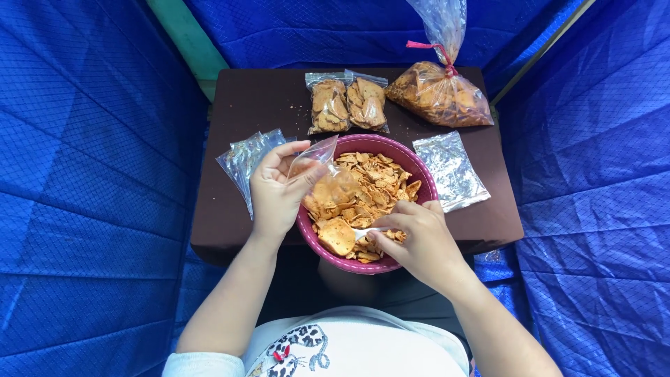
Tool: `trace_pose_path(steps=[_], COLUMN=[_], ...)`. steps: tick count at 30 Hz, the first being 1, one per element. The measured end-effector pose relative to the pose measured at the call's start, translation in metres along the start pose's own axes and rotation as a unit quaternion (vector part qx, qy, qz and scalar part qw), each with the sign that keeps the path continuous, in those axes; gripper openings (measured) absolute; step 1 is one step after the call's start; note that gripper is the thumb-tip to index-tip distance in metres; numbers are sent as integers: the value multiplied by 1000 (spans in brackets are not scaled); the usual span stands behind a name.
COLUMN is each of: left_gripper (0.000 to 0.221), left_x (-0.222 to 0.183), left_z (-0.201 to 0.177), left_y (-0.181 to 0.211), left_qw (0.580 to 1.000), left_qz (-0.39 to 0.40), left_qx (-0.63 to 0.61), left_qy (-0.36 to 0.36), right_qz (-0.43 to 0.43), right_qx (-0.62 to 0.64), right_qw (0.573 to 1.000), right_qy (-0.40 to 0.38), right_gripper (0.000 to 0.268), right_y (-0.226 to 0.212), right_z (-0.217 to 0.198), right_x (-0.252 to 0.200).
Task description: Scooping chips from a bowl into small plastic bags using a spoon
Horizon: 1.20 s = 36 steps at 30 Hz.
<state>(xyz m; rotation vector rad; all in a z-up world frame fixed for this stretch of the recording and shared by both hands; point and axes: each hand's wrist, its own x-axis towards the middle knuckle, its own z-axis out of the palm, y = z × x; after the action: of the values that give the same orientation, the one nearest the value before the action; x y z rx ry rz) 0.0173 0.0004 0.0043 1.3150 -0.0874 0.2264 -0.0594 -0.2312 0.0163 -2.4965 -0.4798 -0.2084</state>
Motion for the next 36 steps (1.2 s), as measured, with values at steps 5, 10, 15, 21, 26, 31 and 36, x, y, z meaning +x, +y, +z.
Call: trace_pose_path(steps=[5,10,15,21,26,31,36], left_gripper=[54,57,56,76,82,83,75], left_x=[8,22,19,-5,-5,0,2], left_z=[0,5,27,51,55,49,47], left_y=[-2,-11,3,-15,-17,-31,-29], left_qw=[1000,992,958,935,935,929,930], left_qz=[-22,-81,-251,-281,-283,-295,-291], left_qx=[-4,-67,-26,-120,-110,-135,-126], left_qy=[-15,-64,-137,-182,-183,-180,-184], right_qz=[11,20,83,-23,-35,-46,-54], right_qx=[55,61,-99,-188,-218,-224,-198], right_qw=[998,994,974,947,933,931,938], right_qy=[20,92,188,261,283,284,281], right_gripper=[9,4,10,11,9,10,13], right_y=[0,20,32,55,42,17,5], right_z=[-21,-53,-86,-62,-47,-52,-58], right_x=[1,-3,2,31,24,16,14])
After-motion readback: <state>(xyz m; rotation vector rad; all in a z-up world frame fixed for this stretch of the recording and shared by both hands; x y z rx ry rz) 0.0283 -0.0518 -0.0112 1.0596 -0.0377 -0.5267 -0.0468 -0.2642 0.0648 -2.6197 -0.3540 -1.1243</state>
